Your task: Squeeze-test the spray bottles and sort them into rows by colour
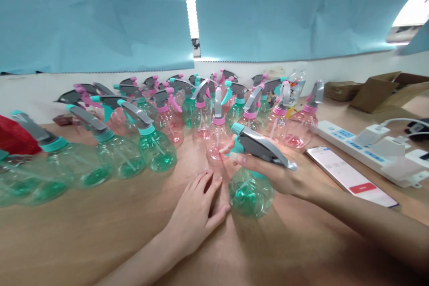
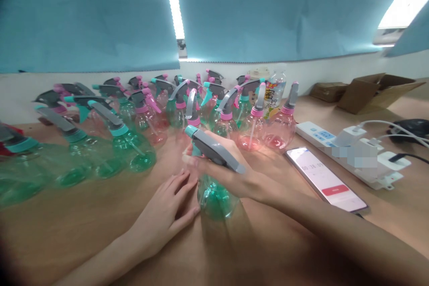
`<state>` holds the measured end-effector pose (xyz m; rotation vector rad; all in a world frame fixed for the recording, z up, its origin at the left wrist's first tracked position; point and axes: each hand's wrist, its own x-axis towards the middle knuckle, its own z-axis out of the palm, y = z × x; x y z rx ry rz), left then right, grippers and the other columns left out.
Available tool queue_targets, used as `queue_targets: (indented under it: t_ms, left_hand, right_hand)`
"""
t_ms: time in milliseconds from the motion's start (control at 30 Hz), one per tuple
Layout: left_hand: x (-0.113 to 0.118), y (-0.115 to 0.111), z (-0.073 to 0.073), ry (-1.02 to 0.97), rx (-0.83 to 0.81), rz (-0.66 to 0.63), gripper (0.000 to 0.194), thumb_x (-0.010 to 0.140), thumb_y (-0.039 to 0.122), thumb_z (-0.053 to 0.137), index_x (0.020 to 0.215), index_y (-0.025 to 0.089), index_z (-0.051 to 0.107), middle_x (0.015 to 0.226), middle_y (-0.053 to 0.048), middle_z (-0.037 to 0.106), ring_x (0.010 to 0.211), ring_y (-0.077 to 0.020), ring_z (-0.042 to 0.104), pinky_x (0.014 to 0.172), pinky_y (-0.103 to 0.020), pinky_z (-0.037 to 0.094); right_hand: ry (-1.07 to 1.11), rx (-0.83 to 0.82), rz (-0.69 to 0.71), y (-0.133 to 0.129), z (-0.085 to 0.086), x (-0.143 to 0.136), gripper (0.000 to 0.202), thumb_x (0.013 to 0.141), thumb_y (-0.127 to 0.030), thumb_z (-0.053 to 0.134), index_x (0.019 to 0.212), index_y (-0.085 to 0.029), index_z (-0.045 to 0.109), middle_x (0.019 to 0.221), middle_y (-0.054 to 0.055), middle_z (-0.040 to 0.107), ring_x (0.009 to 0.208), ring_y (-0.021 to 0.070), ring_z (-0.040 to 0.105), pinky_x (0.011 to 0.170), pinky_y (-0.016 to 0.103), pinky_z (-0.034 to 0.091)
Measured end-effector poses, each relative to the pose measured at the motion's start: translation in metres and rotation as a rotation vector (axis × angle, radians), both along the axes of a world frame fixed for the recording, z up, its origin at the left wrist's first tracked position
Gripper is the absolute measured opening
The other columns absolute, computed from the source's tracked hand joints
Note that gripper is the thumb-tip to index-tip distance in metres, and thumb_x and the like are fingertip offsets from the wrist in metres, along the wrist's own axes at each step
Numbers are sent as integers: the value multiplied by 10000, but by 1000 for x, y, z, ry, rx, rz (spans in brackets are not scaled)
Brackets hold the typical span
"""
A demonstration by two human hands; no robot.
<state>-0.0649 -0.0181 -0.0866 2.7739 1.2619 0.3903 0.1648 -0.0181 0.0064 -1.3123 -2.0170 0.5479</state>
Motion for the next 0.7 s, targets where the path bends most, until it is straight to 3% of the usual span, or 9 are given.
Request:
queue_targets:
  t_ms: [233, 400, 700]
  left_hand:
    - [0, 1, 0, -7, -5, 1, 497, 915, 403, 544, 1335, 142, 494, 1396, -183, 488, 1306, -364, 417, 1036, -553, 378]
    - [1, 2, 1, -4, -17, 4, 494, 914, 395, 542, 1330, 131, 501, 1395, -192, 488, 1300, -376, 422, 1025, -560, 387]
    - [0, 1, 1, -32, -6, -1, 489, 912, 396, 540, 1333, 152, 491, 1390, -178, 497, 1294, -373, 430, 1011, -567, 402]
  right_hand:
    - [293, -55, 62, 0, 13, -25, 116, 808, -232, 588, 891, -271, 659, 834, -19, 709, 731, 179, 686, 614, 297, 568]
    - [289, -49, 63, 1, 12, -24, 176, 791, -236, 608, 947, -288, 672, 845, -7, 721, 859, 222, 712, 671, 332, 602]
    - [254, -48, 45, 2, 11, -22, 195, 777, -222, 607, 954, -279, 666, 885, 2, 732, 837, 228, 722, 678, 351, 617]
